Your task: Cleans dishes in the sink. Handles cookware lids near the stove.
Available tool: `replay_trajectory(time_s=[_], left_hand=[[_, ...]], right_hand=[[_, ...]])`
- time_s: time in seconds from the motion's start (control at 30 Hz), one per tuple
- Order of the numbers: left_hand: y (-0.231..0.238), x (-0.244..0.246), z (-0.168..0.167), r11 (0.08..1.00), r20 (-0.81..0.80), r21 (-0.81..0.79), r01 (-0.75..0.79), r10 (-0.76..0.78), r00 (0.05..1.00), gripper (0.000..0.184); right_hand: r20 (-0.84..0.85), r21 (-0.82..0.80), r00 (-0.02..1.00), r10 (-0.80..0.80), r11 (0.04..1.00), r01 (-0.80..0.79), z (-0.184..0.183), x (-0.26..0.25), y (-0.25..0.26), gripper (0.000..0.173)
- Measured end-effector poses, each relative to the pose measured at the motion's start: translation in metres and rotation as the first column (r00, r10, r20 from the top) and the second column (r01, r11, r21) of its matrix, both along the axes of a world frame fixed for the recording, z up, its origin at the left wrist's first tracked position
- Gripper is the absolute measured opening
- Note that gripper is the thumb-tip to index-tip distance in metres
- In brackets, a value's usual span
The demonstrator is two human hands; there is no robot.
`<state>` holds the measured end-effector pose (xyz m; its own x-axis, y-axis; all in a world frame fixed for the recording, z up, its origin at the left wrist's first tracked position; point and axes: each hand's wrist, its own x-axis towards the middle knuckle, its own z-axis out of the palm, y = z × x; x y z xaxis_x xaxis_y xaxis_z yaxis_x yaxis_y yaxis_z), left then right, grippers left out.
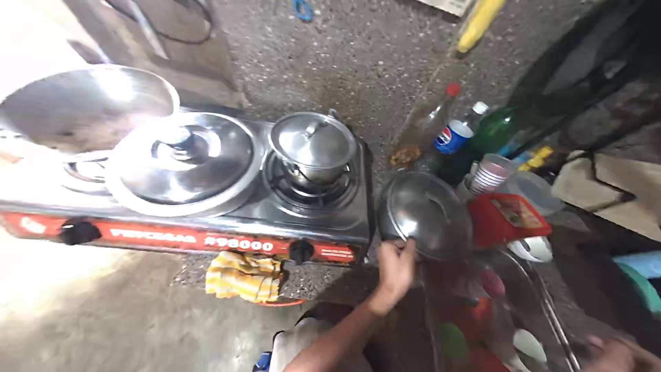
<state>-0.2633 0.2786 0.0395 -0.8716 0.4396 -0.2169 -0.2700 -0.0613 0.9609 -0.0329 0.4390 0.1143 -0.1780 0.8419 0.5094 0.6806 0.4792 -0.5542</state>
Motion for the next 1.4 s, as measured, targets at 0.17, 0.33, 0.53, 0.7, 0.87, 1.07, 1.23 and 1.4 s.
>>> replay_trajectory(time_s=[0.17,0.33,0.53,0.7,0.87,1.07,1.23,1.4], left_hand=[[-0.033,0.017,0.01,0.988,-0.092,0.132,0.082,-0.07,0.993,0.04],[-0.069,0.031,0.019,0.972,-0.193,0.128,0.197,-0.171,0.966,0.039],[-0.1,0.038,0.027,0.964,-0.172,0.108,0.244,-0.224,0.959,0.038],[-0.113,0.049,0.024,0.939,-0.177,0.106,0.326,-0.305,0.936,0.037],[-0.125,0.061,0.026,0.887,-0.178,0.068,0.457,-0.44,0.88,0.037],[-0.138,0.069,0.021,0.848,-0.131,0.014,0.53,-0.524,0.841,0.037],[-0.134,0.064,0.03,0.856,-0.159,0.012,0.516,-0.508,0.846,0.037],[-0.127,0.064,0.02,0.894,-0.146,0.071,0.443,-0.43,0.891,0.04]], right_hand=[[-0.42,-0.579,0.866,0.271,0.655,-0.486,-0.028,-0.068,-0.048,0.039],[-0.574,-0.599,0.812,0.11,0.62,-0.507,-0.016,-0.082,-0.103,0.022],[-0.648,-0.538,0.744,0.163,0.593,-0.599,-0.013,-0.057,-0.133,0.018],[-0.652,-0.531,0.755,0.064,0.673,-0.515,-0.015,-0.043,-0.159,0.016],[-0.667,-0.524,0.743,-0.057,0.745,-0.413,-0.022,-0.023,-0.179,0.016],[-0.739,-0.489,0.652,-0.171,0.802,-0.344,-0.031,-0.016,-0.204,0.015],[-0.704,-0.514,0.679,-0.208,0.809,-0.286,-0.029,-0.02,-0.201,0.012],[-0.607,-0.561,0.775,-0.175,0.785,-0.262,-0.031,-0.028,-0.181,0.004]])
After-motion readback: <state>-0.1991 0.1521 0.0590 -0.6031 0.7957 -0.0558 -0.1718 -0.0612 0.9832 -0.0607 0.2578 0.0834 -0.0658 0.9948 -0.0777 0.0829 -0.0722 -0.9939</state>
